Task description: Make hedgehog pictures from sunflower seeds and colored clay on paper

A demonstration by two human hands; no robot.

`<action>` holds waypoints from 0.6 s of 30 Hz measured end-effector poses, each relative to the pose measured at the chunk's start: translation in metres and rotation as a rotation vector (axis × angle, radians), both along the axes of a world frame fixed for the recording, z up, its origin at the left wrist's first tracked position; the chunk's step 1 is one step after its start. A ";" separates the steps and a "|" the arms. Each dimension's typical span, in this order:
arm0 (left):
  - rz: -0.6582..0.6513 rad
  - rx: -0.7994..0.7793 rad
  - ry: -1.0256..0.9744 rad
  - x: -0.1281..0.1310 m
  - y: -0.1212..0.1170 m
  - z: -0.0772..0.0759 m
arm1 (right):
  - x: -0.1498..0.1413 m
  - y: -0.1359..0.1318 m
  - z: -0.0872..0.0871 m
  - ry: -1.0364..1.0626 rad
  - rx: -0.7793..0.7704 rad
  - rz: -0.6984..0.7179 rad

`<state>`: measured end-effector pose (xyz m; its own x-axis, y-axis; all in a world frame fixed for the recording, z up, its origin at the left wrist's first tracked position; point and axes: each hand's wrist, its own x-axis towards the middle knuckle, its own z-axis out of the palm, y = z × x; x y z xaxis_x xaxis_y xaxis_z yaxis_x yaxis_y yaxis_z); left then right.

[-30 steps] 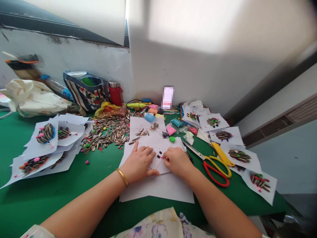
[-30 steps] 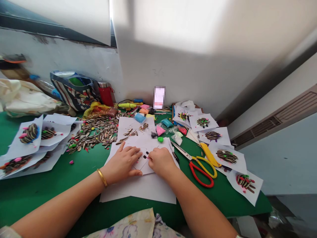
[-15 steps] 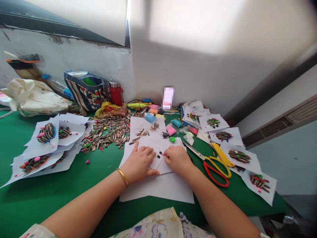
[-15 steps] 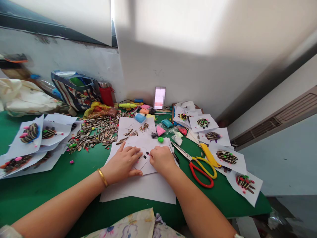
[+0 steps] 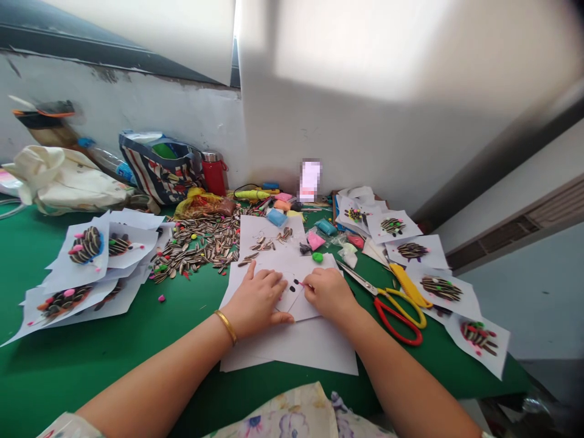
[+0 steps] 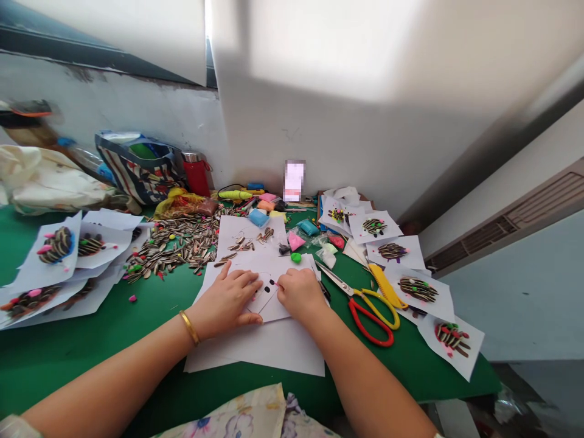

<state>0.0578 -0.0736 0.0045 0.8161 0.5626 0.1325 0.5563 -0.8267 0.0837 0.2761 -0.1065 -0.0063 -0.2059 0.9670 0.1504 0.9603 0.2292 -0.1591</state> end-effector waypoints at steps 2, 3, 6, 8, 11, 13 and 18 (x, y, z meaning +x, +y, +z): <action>0.003 0.002 0.000 0.000 0.000 0.000 | 0.001 0.000 -0.001 0.016 0.017 -0.006; 0.003 0.004 -0.001 0.000 0.000 0.000 | 0.001 0.001 -0.002 0.020 0.019 -0.005; 0.003 0.008 -0.003 0.001 0.000 0.000 | 0.000 0.001 -0.003 0.007 0.001 0.001; 0.004 0.008 -0.004 0.001 -0.001 -0.001 | -0.001 0.001 -0.002 -0.001 -0.010 0.006; 0.004 0.006 -0.006 -0.001 0.000 -0.001 | 0.001 0.001 0.000 0.019 0.013 -0.001; 0.000 -0.002 -0.017 -0.002 0.001 -0.002 | 0.005 0.000 0.002 0.030 0.053 -0.024; -0.008 -0.019 -0.041 -0.005 0.005 -0.005 | 0.018 0.000 0.003 -0.019 0.072 -0.107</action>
<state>0.0528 -0.0684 -0.0004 0.8145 0.5590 0.1554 0.5456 -0.8290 0.1226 0.2944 -0.1062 -0.0035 -0.1056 0.9704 0.2171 0.9825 0.1355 -0.1276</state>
